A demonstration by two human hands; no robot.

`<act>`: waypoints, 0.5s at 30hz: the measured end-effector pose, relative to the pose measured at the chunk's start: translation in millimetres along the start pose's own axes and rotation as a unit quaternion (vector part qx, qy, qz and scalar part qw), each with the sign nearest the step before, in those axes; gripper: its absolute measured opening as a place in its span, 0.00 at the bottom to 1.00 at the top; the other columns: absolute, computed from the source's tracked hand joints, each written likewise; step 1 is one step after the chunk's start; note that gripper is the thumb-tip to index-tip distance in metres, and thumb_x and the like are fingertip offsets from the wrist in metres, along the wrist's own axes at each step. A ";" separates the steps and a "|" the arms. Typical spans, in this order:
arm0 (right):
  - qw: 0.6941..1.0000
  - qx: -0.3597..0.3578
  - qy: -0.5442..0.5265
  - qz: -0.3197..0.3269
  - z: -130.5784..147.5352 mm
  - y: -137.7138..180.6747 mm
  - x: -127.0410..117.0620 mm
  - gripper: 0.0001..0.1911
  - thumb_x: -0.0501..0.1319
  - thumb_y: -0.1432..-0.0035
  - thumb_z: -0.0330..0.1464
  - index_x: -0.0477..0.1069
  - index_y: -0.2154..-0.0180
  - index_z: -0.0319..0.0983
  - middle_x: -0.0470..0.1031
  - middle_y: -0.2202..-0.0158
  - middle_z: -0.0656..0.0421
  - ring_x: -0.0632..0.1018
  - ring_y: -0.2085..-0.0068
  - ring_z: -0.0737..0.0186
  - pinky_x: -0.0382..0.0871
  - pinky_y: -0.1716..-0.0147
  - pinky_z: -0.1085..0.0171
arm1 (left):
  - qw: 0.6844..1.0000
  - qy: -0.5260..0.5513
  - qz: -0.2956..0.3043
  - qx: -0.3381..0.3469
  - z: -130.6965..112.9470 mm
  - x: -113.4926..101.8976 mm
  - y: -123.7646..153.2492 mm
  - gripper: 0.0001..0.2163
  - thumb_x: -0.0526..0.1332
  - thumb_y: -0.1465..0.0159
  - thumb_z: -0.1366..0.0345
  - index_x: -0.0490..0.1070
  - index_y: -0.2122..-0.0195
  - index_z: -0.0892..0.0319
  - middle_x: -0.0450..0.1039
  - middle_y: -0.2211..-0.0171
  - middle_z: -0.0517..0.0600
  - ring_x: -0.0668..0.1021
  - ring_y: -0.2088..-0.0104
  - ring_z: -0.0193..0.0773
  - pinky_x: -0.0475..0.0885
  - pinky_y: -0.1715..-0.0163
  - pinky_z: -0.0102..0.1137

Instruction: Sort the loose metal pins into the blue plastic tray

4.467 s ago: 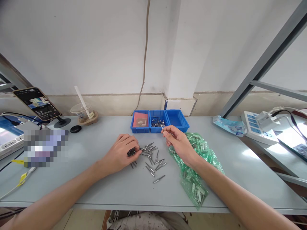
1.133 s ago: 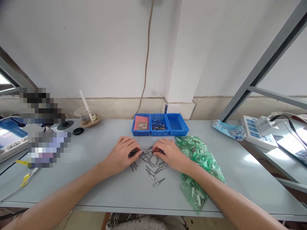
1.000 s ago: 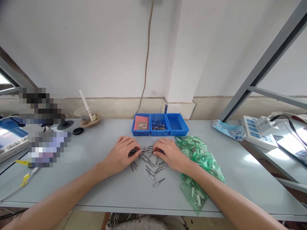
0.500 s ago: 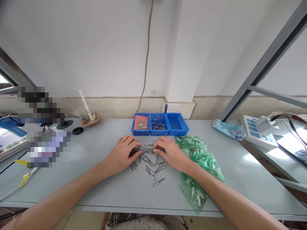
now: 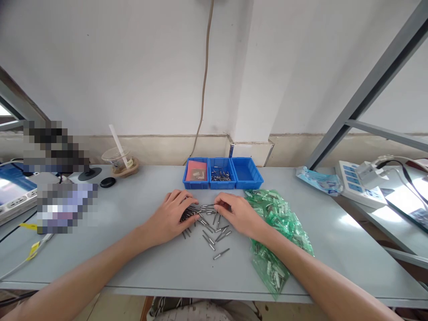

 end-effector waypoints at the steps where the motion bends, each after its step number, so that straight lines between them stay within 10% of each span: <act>1: 1.000 0.005 -0.006 -0.007 -0.6 0.0 -0.5 0.12 0.57 0.27 0.44 0.74 0.59 0.46 0.80 0.63 0.60 0.77 0.64 0.56 0.66 0.66 0.60 | 1.000 0.003 0.005 0.000 -0.5 0.0 0.0 0.15 0.61 0.25 0.53 0.72 0.43 0.55 0.72 0.45 0.55 0.71 0.45 0.51 0.67 0.45 0.47; 15: 0.996 0.036 0.050 -0.065 -2.2 2.6 -9.3 0.09 0.55 0.27 0.40 0.68 0.60 0.45 0.79 0.64 0.60 0.77 0.64 0.55 0.67 0.63 0.58 | 0.994 0.052 0.082 0.051 -12.3 -1.0 3.1 0.29 0.61 0.27 0.44 0.63 0.29 0.49 0.66 0.32 0.56 0.68 0.34 0.55 0.63 0.35 0.53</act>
Point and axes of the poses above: each hand's wrist, its own y-axis away from the middle knuckle, its own x-axis out of the palm, z = x × y, the point moved 5 cm from there along -y, towards the middle knuckle
